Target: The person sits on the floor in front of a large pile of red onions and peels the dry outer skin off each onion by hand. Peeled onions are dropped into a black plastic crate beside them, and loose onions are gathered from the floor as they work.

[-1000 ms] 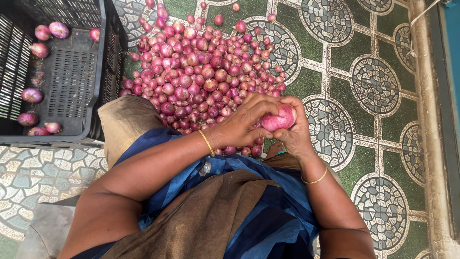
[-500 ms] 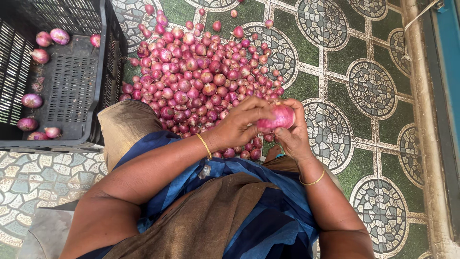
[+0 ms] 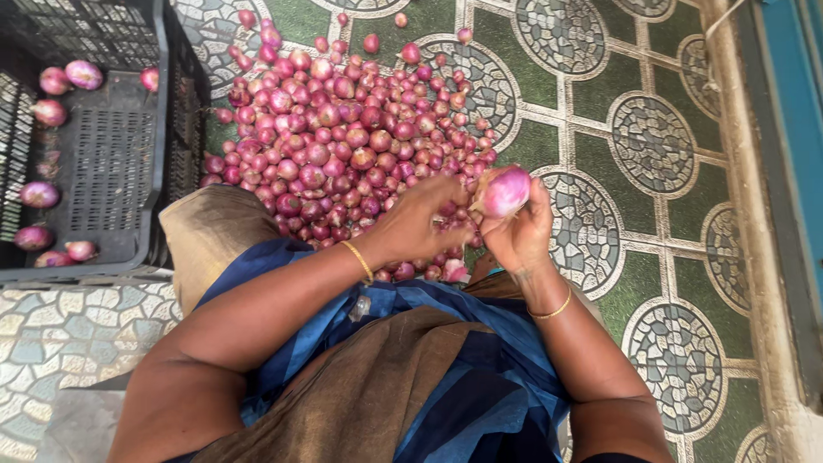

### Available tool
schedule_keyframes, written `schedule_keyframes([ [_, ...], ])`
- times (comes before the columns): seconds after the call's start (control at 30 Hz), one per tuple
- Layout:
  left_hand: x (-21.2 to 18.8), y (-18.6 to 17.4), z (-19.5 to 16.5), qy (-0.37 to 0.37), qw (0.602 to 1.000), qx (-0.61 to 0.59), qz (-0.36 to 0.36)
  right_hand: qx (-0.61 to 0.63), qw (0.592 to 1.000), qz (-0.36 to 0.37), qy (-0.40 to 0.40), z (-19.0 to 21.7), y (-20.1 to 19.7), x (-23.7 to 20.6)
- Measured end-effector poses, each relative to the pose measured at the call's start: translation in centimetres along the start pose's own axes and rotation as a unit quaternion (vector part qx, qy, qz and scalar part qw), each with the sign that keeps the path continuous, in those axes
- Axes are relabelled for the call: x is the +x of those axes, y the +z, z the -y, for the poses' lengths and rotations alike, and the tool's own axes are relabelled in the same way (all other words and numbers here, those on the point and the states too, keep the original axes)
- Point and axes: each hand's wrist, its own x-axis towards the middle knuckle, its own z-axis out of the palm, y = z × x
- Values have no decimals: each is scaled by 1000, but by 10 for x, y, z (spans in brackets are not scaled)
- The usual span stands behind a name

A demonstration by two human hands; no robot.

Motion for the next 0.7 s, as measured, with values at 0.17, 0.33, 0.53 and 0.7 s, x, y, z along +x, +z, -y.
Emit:
schedule_keyframes([
  [0.17, 0, 4, 4, -72, 981, -149, -97, -25, 998, 42, 28, -15, 4, -2],
  [0.33, -4, 7, 16, -54, 970, -204, -121, -29, 994, 100, 19, -10, 9, -2],
  [0.53, -15, 5, 9, 88, 990, 54, 98, -8, 1000, -6, -24, -12, 3, 1],
  [0.7, -13, 1, 5, -21, 991, 68, 111, 44, 997, -46, 32, -3, -1, 4],
])
